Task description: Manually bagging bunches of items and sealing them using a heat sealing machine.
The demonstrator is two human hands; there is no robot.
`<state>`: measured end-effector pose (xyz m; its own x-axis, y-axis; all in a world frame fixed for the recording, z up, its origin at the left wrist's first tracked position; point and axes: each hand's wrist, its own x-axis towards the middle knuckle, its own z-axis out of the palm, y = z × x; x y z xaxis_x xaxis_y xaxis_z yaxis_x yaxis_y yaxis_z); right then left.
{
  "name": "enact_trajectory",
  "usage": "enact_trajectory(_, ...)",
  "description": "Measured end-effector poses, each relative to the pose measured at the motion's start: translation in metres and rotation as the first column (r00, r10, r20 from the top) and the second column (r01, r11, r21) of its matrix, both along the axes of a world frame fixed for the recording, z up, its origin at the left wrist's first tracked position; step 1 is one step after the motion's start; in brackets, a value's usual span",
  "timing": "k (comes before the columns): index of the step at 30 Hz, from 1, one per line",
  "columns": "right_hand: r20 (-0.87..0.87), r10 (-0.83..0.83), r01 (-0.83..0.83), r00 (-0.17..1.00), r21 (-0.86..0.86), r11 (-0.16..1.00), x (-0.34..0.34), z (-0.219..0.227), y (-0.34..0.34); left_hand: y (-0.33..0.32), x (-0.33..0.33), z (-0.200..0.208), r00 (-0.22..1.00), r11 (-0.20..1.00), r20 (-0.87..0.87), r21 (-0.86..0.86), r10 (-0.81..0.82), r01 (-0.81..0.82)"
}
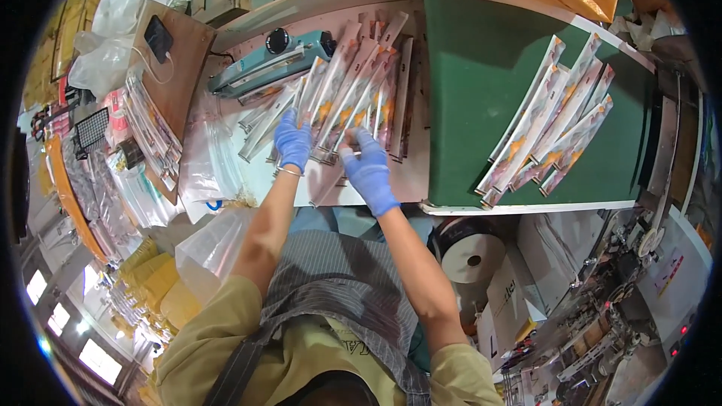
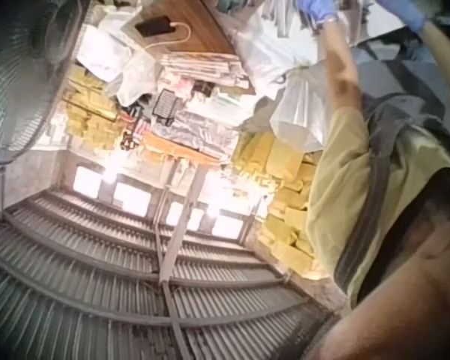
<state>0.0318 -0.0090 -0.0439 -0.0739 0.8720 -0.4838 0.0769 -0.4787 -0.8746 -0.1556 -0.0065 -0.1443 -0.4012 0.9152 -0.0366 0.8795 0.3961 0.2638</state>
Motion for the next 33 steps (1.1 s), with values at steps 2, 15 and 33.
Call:
enact_trajectory(2,-0.005,-0.055,0.055,0.998,-0.053,0.997,-0.014,-0.033,0.0,0.009,0.022,0.013,0.994,0.997,0.11,-0.071,0.014,-0.007)
enact_trajectory(15,-0.058,-0.152,0.154,0.987,0.025,0.988,-0.037,-0.053,0.012,0.012,0.023,0.019,0.967,0.936,0.01,-0.251,-0.253,0.248)
enact_trajectory(33,0.902,-0.409,-0.313,0.14,0.433,0.845,0.185,0.042,-0.073,0.031,-0.117,-0.025,0.77,0.781,-0.137,-0.06,-0.624,0.622)
